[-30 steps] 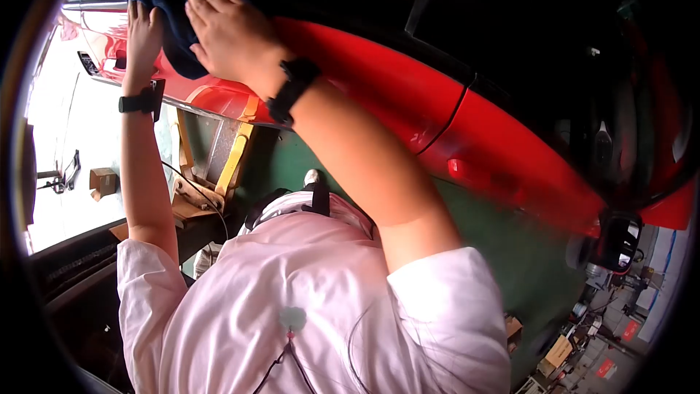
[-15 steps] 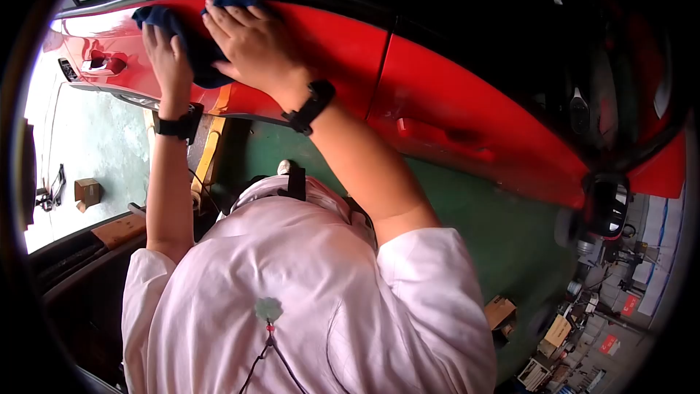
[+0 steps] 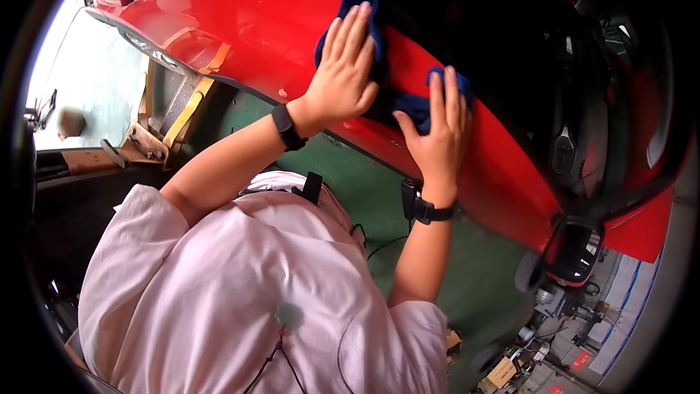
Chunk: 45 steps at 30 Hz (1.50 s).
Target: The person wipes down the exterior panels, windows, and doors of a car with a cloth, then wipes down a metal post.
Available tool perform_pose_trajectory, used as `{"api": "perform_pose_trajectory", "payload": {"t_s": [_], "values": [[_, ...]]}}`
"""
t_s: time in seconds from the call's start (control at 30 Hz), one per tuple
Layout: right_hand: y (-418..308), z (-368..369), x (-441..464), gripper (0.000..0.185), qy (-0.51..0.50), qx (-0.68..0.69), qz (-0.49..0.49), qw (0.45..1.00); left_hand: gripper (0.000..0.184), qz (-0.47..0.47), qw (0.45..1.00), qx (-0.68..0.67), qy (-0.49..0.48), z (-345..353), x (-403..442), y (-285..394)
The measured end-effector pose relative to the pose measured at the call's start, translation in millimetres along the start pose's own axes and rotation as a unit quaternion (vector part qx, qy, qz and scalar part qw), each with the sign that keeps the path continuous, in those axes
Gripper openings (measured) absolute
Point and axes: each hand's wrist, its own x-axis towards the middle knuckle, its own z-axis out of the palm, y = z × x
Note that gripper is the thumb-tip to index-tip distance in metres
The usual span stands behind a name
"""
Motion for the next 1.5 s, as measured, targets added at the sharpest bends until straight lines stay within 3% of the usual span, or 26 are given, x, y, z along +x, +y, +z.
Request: {"api": "perform_pose_trajectory", "payload": {"t_s": [0.07, 0.23, 0.4, 0.6, 0.67, 0.9, 1.23, 1.33, 1.5], "values": [[18.9, -7.7, -31.9, 0.062, 0.023, 0.054, 0.064, 0.996, 0.065, 0.009, 1.0, -0.01, -0.006, 14.6, 1.3, 19.9], [31.2, 14.2, -89.7, 0.067, 0.073, -0.123, 0.179, 0.973, 0.078, 0.092, 0.99, -0.045, -0.096, 43.9, -11.9, 63.1], [9.1, 37.6, -98.4, 0.066, 0.103, -0.032, 0.219, 0.97, 0.074, 0.12, 0.984, -0.03, -0.126, 42.4, -21.3, 55.0], [-8.9, 56.0, -57.1, 0.062, 0.07, -0.055, 0.135, 0.987, 0.074, -0.041, 0.991, 0.125, -0.038, -13.6, -6.1, 8.6], [-23.9, 60.6, -34.9, 0.062, 0.073, -0.036, 0.114, 0.99, 0.066, -0.051, 0.987, 0.152, -0.019, -32.0, -1.6, -16.5], [-108.4, 87.8, 59.4, 0.069, 0.033, -0.025, -0.007, 0.999, 0.065, -0.136, 0.959, 0.248, 0.033, -108.9, 11.0, -118.2], [-230.8, 140.9, 205.8, 0.062, 0.029, -0.029, -0.127, 0.991, 0.07, -0.17, 0.917, 0.325, 0.154, -203.3, 18.0, -283.7], [-267.3, 161.0, 245.4, 0.061, 0.04, -0.022, -0.145, 0.988, 0.058, -0.174, 0.927, 0.289, 0.161, -248.3, 31.6, -313.3], [-337.2, 195.5, 305.2, 0.063, 0.046, 0.04, -0.154, 0.986, 0.054, -0.206, 0.904, 0.33, 0.175, -300.7, 33.6, -393.0]]}}
